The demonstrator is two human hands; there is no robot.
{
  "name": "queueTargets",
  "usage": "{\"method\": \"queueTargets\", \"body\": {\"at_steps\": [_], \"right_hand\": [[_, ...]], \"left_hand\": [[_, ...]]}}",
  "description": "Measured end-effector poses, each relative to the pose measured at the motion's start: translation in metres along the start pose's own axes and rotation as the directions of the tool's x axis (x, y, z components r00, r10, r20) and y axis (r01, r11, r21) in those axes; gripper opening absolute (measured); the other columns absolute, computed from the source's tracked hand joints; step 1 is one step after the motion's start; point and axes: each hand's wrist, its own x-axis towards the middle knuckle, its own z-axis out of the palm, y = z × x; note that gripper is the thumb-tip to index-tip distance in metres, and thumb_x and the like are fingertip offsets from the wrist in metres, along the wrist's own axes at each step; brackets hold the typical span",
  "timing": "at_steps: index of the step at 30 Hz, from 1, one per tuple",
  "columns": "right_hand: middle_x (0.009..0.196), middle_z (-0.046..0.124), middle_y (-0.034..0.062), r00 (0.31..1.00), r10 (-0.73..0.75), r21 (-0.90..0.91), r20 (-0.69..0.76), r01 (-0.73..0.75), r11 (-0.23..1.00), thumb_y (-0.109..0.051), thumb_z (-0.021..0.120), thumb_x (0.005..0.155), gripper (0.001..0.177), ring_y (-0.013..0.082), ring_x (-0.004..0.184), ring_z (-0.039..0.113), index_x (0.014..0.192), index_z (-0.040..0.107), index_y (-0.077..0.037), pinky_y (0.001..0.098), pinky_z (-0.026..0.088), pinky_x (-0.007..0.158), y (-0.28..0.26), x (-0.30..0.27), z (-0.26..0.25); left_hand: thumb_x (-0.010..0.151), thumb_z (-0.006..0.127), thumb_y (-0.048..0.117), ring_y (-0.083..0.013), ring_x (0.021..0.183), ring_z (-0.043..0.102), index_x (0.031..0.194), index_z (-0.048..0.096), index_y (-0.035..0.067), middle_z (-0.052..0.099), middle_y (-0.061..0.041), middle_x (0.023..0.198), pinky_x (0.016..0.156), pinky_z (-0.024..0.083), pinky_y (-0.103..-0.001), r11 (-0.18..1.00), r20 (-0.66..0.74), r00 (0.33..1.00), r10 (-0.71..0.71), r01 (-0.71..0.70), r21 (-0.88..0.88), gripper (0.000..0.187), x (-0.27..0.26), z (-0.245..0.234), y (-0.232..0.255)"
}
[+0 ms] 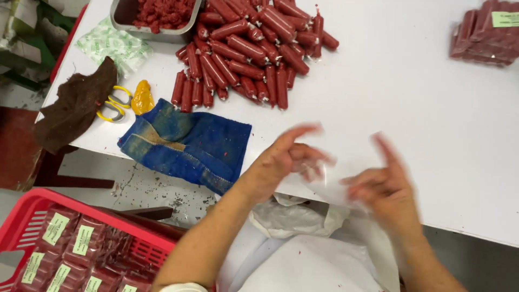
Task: Manually packing red cylindrical food items into plastic bags and inserting product labels.
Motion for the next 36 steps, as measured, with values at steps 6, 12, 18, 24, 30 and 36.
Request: {"method": "queueTargets", "body": {"at_steps": [6, 12, 18, 24, 30, 36], "right_hand": [[0.091, 0.059, 0.0124, 0.899, -0.087, -0.045, -0.429, 0.074, 0.996, 0.002, 0.065, 0.097, 0.094, 0.022, 0.08, 0.063, 0.174, 0.014, -0.015, 0.044, 0.059, 0.108, -0.001, 0.006, -0.09], [0.099, 0.062, 0.0121, 0.854, -0.052, -0.276, -0.518, -0.109, 0.955, 0.01, 0.065, 0.101, 0.089, 0.0186, 0.081, 0.063, 0.172, 0.019, -0.014, 0.0311, 0.054, 0.097, 0.03, 0.009, -0.152], [0.136, 0.043, 0.0218, 0.903, -0.171, -0.862, -0.394, -0.298, 0.41, -0.013, 0.072, 0.095, 0.085, 0.0433, 0.119, 0.04, 0.164, 0.023, 0.002, 0.0517, 0.032, 0.104, 0.042, 0.001, -0.165], [0.112, 0.067, 0.009, 0.963, -0.181, -0.842, -0.198, -0.072, 0.535, -0.012, 0.075, 0.094, 0.037, 0.0206, 0.093, 0.063, 0.131, 0.073, -0.007, 0.0346, 0.051, 0.089, 0.016, -0.024, -0.135], [0.106, 0.072, -0.0071, 0.919, 0.321, -0.735, -0.229, -0.38, 0.562, -0.031, 0.081, 0.076, 0.029, 0.0107, 0.11, 0.06, 0.104, 0.081, -0.022, 0.0254, 0.044, 0.095, 0.023, -0.012, -0.114], [0.097, 0.074, -0.0106, 0.952, 0.156, -0.749, -0.262, -0.303, 0.589, -0.024, 0.073, 0.088, 0.009, 0.0085, 0.102, 0.064, 0.091, 0.082, -0.023, 0.0214, 0.044, 0.091, 0.039, -0.017, -0.118]], "left_hand": [[0.073, 0.079, 0.017, -0.0263, 0.092, 0.064, 0.161, 0.018, 0.016, 0.061, -0.021, 0.116, 0.079, 0.052, -0.037, 0.913, -0.037, 0.971, -0.235, 0.208, -0.35, 0.107, 0.07, 0.074, -0.063], [0.068, 0.053, 0.051, -0.0245, 0.088, 0.064, 0.152, 0.038, 0.022, 0.07, -0.008, 0.09, 0.079, 0.051, -0.036, 0.762, -0.36, 0.881, -0.305, 0.453, 0.463, 0.09, 0.133, 0.093, -0.033], [0.089, 0.044, 0.042, -0.0381, 0.125, 0.047, 0.121, 0.065, 0.018, 0.057, -0.012, 0.135, 0.081, 0.053, -0.05, -0.237, -0.326, 0.937, 0.124, 0.347, 0.907, 0.045, 0.155, -0.041, -0.03], [0.088, 0.064, 0.016, -0.0366, 0.15, 0.025, 0.106, 0.075, 0.02, 0.054, -0.007, 0.148, 0.116, 0.019, -0.067, -0.593, -0.107, 0.993, -0.059, 0.051, 0.804, 0.022, 0.116, -0.129, -0.001], [0.094, 0.062, 0.035, -0.0296, 0.106, 0.046, 0.104, 0.07, 0.021, 0.064, -0.001, 0.1, 0.103, 0.027, -0.057, -0.343, -0.106, 0.993, -0.045, 0.084, 0.935, 0.019, 0.125, -0.079, 0.001], [0.087, 0.057, 0.065, -0.0347, 0.095, 0.065, 0.115, 0.063, 0.017, 0.061, -0.01, 0.108, 0.079, 0.049, -0.05, -0.106, -0.255, 0.966, -0.039, 0.25, 0.963, 0.056, 0.135, -0.044, -0.034]]}}
